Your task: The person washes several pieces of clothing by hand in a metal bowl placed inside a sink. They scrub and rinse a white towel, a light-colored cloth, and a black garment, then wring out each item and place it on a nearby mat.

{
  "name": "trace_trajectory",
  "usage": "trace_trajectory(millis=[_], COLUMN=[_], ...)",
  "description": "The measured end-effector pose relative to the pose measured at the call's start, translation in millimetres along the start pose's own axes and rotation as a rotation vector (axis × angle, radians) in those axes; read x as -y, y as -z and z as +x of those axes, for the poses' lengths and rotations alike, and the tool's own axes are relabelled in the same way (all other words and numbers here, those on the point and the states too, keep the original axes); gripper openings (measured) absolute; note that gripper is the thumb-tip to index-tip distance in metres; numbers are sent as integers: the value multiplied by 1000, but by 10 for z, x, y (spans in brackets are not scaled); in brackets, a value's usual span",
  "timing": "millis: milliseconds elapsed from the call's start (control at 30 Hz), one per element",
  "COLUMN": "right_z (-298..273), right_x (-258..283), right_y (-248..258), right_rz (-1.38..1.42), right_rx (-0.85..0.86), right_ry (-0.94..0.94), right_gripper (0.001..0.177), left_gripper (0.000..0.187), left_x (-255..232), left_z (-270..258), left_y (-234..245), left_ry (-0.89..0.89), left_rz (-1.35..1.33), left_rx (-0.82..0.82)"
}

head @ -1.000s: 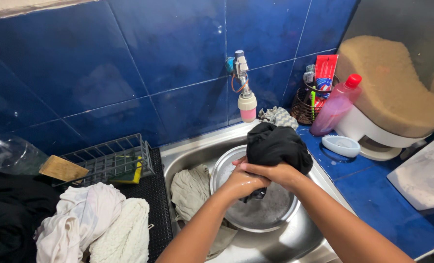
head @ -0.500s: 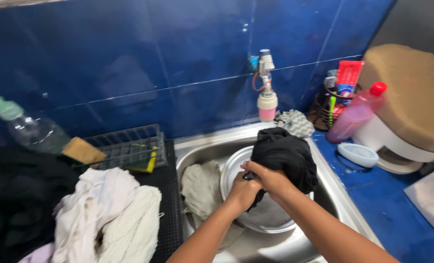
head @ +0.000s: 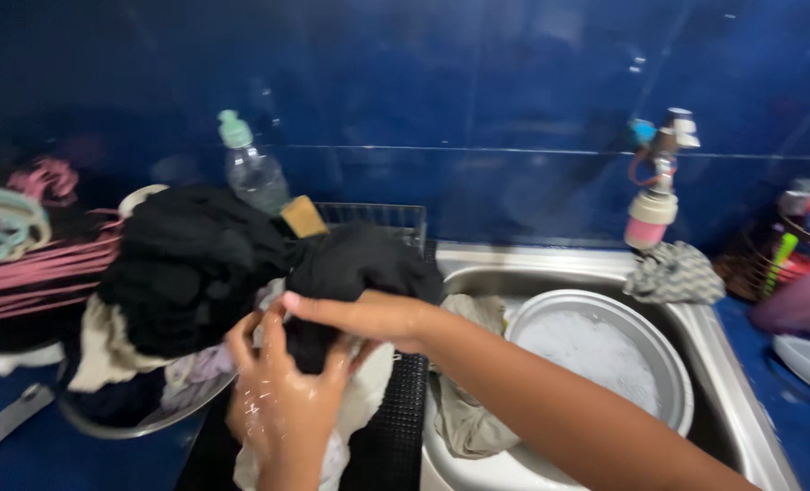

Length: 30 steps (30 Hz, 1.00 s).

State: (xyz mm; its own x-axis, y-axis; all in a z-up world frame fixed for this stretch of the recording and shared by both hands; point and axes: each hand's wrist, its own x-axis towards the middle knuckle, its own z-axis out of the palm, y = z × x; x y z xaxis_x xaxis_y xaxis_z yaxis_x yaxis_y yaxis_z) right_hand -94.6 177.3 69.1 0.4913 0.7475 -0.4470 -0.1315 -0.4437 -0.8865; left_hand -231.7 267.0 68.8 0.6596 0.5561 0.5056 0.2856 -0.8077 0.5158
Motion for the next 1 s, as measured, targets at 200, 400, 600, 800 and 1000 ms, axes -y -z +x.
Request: trace_trajectory(millis=[200, 400, 600, 800, 1000], right_z=[241, -114, 70, 169, 416], right_x=[-757, -1264, -1302, -1231, -1564], right_y=[-116, 233, 72, 34, 214], right_rz=[63, 917, 823, 504, 377], right_rx=[297, 247, -290, -437, -221], right_ry=[30, -76, -50, 198, -250], right_gripper=[105, 110, 60, 53, 73], left_gripper=[59, 53, 42, 29, 46], left_x=[390, 534, 724, 957, 911], left_z=[-176, -134, -190, -214, 66], left_y=[68, -23, -142, -312, -211], left_ry=[-169, -132, -190, -58, -21], left_rz=[433, 57, -209, -500, -69], left_rx=[-99, -11, -117, -309, 123])
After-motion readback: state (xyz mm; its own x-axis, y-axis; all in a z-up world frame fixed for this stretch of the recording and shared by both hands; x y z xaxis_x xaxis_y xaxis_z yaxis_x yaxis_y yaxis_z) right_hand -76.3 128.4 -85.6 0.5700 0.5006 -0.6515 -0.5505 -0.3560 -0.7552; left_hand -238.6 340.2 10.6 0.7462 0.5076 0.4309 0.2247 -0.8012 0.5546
